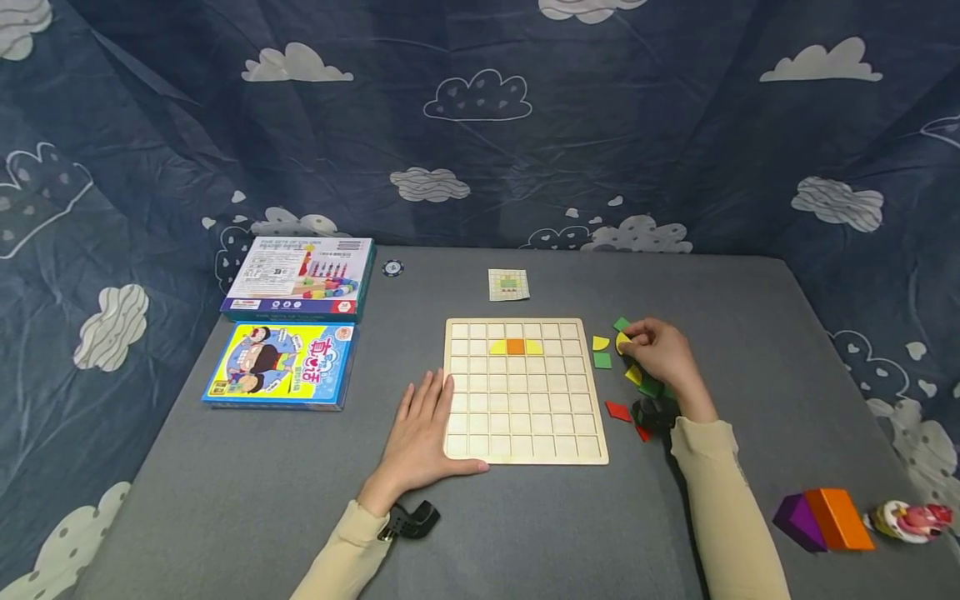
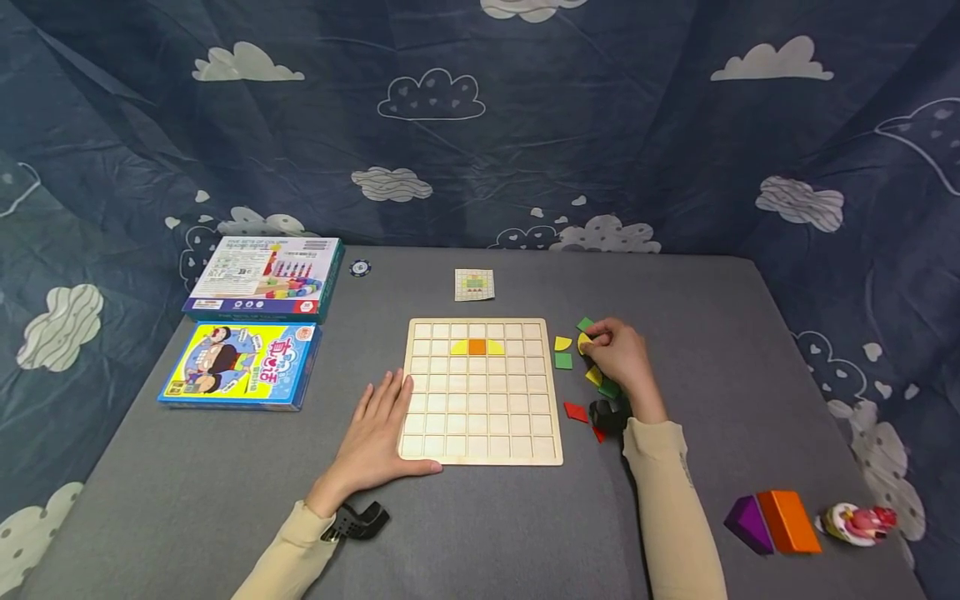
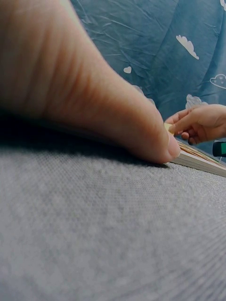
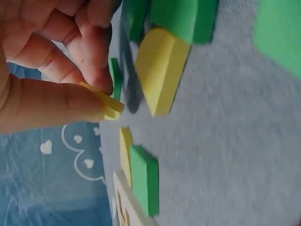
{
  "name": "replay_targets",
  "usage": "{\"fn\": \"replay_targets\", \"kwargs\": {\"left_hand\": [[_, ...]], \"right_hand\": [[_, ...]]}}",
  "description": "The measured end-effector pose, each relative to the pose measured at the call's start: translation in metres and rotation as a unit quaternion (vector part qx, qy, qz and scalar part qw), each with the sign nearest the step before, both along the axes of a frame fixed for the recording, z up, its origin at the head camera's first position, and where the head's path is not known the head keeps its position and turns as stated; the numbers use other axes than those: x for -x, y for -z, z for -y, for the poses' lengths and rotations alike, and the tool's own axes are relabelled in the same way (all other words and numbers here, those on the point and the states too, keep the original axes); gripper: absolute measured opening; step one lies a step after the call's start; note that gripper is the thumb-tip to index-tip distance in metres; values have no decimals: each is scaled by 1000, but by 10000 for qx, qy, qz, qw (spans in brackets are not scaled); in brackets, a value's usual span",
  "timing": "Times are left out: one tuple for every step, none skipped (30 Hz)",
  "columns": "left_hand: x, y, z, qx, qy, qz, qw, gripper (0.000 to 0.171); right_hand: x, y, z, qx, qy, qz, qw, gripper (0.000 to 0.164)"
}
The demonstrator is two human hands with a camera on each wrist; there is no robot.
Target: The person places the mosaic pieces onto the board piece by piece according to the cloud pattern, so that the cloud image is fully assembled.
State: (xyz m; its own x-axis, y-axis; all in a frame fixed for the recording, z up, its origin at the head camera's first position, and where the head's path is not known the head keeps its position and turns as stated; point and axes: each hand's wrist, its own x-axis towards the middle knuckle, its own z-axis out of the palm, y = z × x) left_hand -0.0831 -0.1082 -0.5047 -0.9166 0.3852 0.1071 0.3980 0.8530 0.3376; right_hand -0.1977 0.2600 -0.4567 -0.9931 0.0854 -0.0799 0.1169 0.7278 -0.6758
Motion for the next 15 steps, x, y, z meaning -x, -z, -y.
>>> {"fn": "replay_targets", "kwargs": {"left_hand": [[0, 0, 0, -3, 5, 1, 10000, 127], [0, -1, 0, -15, 5, 4, 10000, 127], [0, -1, 0, -30, 6, 6, 10000, 127], [0, -1, 0, -33, 2, 13, 10000, 127], [0, -1, 0, -38, 0, 16, 10000, 127], [-1, -2, 0, -38, 0, 22, 10000, 127], [-1, -2, 0, -29, -3, 37, 10000, 127], [0, -2, 0, -22, -3, 47, 10000, 127], [0, -1, 1, -8, -1, 59, 10000, 127], [0, -1, 0, 4, 1, 67, 10000, 127], [0, -1, 0, 2, 5, 70, 10000, 127], [0, -1, 0, 4, 5, 77, 10000, 127], [0, -1, 0, 4, 6, 77, 10000, 127], [0, -1, 0, -4, 9, 75, 10000, 127], [0, -1, 0, -9, 11, 68, 10000, 127]], "right_hand": [[-2, 0, 1, -2, -29, -90, 10000, 26], [-3, 0, 3, -11, -77, -178, 9998, 26], [-4, 1, 5, -22, -134, -280, 9995, 26], [-6, 0, 7, -4, -184, -368, 9992, 25], [-7, 0, 10, 64, -254, -435, 9987, 25], [-8, 0, 13, 145, -350, -488, 9981, 25], [-9, -1, 17, 210, -412, -506, 9977, 26], [-10, -1, 20, 248, -450, -545, 9972, 25], [-11, -2, 24, 292, -504, -569, 9967, 25], [-12, -2, 28, 362, -557, -571, 9962, 25], [-13, -2, 32, 410, -629, -577, 9955, 26], [-13, -3, 36, 452, -688, -593, 9948, 26], [-14, -3, 40, 496, -737, -612, 9942, 25], [-14, -3, 44, 568, -811, -629, 9931, 25], [-14, -3, 48, 652, -887, -587, 9922, 25]]}}
